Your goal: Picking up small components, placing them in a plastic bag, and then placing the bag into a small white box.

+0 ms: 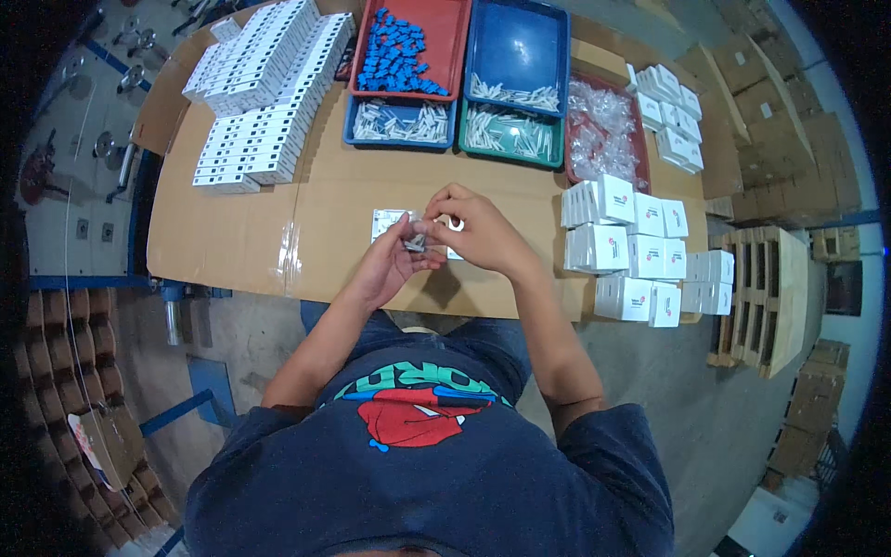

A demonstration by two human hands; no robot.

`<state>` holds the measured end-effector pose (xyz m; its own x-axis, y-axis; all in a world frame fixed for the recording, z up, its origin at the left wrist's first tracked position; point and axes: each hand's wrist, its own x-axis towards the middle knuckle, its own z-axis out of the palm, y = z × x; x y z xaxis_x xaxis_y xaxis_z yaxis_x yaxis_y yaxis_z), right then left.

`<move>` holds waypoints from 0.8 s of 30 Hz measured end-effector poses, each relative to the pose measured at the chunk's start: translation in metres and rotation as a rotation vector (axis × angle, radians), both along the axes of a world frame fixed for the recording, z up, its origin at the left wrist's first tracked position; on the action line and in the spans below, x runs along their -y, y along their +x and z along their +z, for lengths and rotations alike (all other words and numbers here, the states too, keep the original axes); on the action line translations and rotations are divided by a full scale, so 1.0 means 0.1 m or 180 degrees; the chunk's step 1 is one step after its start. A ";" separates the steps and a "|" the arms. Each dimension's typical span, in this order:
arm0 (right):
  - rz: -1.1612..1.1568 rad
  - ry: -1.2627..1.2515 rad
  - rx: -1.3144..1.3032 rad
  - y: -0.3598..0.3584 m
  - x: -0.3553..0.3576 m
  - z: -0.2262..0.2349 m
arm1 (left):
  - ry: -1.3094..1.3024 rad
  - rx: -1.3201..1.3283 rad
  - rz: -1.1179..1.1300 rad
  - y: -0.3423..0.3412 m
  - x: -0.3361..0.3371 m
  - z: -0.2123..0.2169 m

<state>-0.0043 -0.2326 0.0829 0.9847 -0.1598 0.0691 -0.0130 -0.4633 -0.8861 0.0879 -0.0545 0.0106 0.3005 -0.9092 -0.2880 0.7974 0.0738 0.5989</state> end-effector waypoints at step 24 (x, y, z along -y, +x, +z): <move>0.0348 -0.0342 -0.0360 0.43 -0.18 0.26 | -0.0164 0.0193 0.0491 0.11 -0.20 -0.05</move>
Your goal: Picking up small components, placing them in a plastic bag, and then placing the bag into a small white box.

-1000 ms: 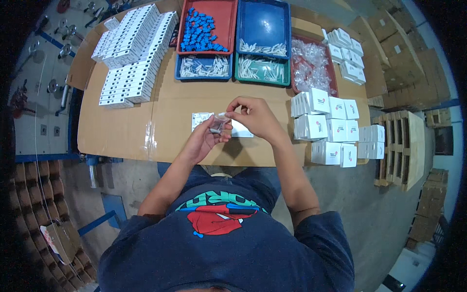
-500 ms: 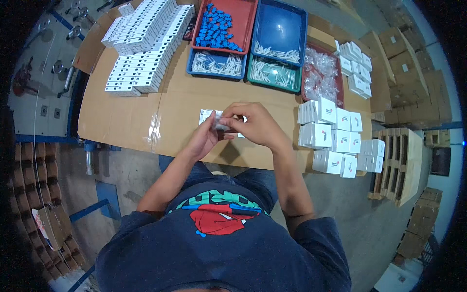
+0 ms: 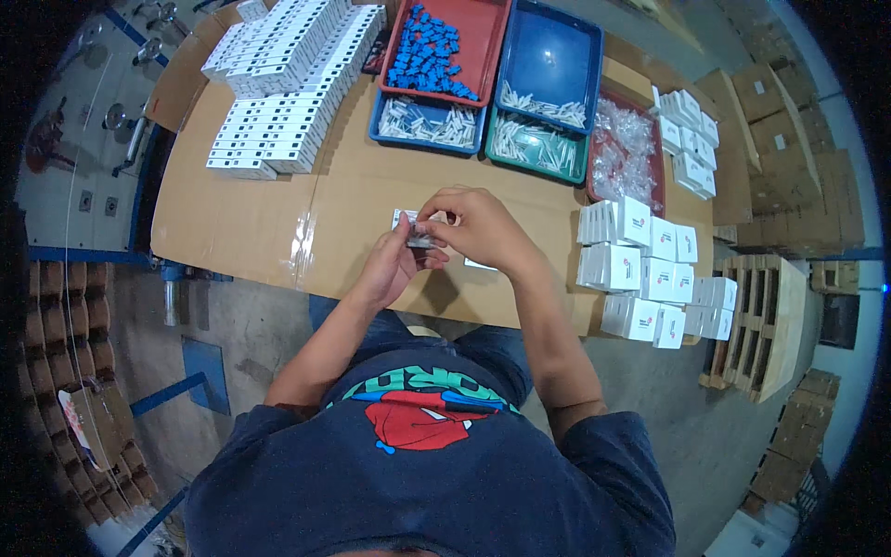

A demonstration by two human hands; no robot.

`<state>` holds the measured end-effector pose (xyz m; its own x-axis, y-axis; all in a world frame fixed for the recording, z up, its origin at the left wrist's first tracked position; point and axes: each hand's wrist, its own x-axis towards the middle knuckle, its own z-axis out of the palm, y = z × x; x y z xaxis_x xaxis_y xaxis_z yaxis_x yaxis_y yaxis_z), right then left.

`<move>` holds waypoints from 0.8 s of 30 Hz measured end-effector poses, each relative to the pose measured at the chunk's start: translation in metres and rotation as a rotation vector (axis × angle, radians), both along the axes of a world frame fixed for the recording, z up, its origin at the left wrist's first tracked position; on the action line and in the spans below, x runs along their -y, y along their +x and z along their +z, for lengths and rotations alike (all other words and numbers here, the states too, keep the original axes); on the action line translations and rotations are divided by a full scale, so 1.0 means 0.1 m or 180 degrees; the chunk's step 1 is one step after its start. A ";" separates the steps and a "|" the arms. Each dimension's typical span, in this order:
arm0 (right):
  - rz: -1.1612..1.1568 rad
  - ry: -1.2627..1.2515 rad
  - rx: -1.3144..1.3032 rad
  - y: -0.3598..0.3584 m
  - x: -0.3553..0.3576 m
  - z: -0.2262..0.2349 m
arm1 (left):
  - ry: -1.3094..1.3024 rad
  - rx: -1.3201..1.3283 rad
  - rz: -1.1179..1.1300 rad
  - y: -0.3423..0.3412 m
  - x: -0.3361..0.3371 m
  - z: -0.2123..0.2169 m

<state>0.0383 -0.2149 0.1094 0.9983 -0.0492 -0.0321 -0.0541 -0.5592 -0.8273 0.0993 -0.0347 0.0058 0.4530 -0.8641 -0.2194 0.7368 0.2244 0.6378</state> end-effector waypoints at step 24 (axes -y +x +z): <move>-0.1491 -0.2417 -0.0261 2.07 0.90 -1.80 | 0.0358 -0.0312 0.0452 0.13 -0.43 -0.11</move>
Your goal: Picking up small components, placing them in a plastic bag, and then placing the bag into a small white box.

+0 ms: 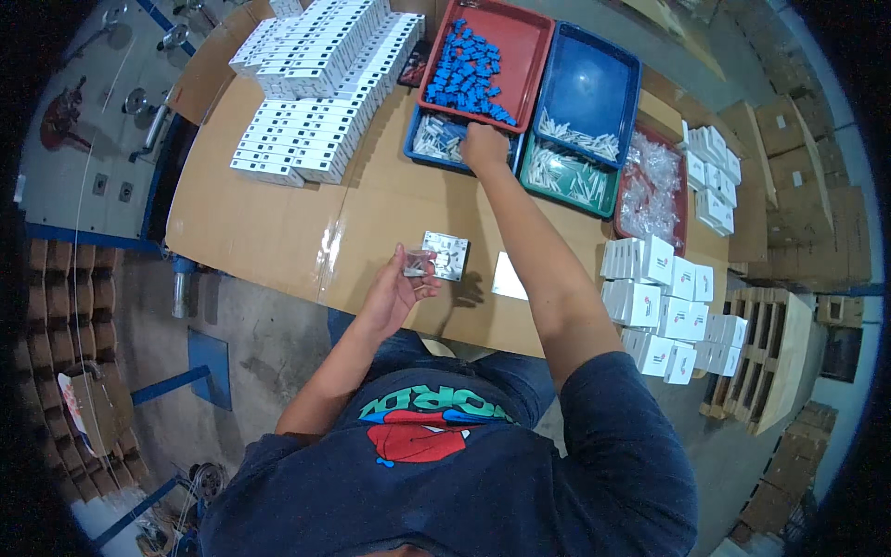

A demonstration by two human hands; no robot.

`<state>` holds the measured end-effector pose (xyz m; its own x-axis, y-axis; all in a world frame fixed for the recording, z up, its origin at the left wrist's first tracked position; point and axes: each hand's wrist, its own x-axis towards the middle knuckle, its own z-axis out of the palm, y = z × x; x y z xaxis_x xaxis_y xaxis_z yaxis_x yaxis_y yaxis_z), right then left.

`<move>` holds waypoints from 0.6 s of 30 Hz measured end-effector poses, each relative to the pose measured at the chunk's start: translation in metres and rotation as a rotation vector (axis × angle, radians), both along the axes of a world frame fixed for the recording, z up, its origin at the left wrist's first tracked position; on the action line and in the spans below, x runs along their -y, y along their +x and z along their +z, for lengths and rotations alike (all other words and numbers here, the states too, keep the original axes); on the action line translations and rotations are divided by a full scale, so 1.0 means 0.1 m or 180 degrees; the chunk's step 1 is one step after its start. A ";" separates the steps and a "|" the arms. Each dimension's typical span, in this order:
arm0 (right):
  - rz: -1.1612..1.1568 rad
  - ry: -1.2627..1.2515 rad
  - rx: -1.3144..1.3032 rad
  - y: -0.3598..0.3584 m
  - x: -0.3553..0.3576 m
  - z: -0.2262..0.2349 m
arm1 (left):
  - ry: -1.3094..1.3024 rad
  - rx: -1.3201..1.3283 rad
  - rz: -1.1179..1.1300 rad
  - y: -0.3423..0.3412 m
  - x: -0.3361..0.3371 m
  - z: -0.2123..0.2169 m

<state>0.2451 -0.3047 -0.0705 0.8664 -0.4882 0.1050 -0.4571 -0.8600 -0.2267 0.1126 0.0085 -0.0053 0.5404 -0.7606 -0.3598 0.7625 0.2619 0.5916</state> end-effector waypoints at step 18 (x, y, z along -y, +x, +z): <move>0.1429 0.2228 0.0700 -2.03 -0.73 1.81 | -0.0229 0.0017 -0.0306 -0.03 0.30 0.08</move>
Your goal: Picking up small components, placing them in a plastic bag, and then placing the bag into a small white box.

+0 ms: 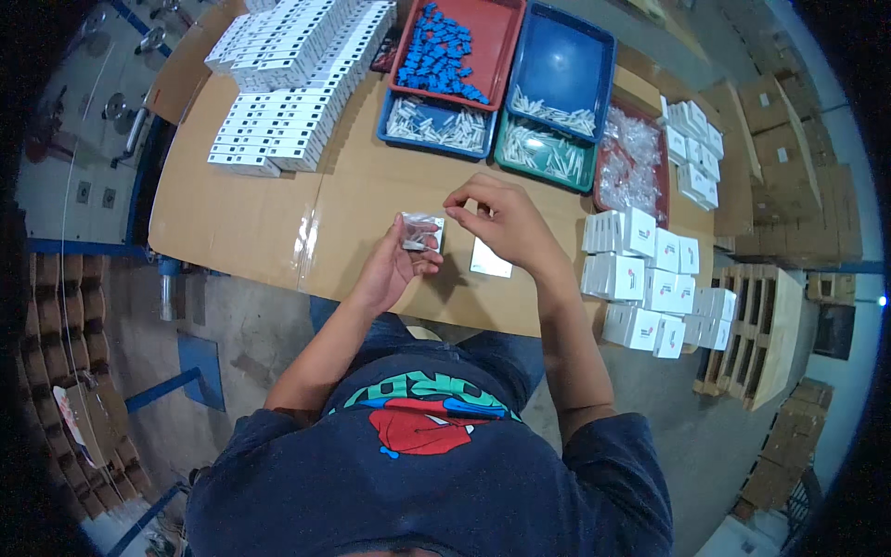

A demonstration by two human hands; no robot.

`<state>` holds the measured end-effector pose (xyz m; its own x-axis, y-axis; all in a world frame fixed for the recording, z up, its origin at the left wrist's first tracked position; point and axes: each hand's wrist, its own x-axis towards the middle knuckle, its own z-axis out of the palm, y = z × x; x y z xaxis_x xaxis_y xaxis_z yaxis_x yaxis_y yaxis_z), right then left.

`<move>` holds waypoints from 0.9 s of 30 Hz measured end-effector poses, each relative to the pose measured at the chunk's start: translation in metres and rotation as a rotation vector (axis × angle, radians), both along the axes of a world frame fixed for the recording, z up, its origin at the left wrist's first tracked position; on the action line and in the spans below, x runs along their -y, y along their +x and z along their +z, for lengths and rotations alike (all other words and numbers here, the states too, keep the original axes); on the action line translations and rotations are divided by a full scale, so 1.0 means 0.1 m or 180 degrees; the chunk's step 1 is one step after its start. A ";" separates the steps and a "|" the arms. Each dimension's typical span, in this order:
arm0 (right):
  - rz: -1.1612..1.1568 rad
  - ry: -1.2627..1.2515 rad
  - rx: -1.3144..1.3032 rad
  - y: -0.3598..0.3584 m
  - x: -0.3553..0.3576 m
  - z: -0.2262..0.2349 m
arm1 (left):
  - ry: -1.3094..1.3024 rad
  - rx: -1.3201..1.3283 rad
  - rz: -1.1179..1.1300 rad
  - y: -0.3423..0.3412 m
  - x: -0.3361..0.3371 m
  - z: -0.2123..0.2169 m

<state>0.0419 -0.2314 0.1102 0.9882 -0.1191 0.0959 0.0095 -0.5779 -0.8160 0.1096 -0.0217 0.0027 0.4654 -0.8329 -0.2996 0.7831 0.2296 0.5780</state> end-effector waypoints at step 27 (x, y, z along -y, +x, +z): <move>0.0281 0.0272 -0.0716 -0.25 0.11 0.00 | 0.0666 0.2095 0.0494 -0.17 0.19 0.12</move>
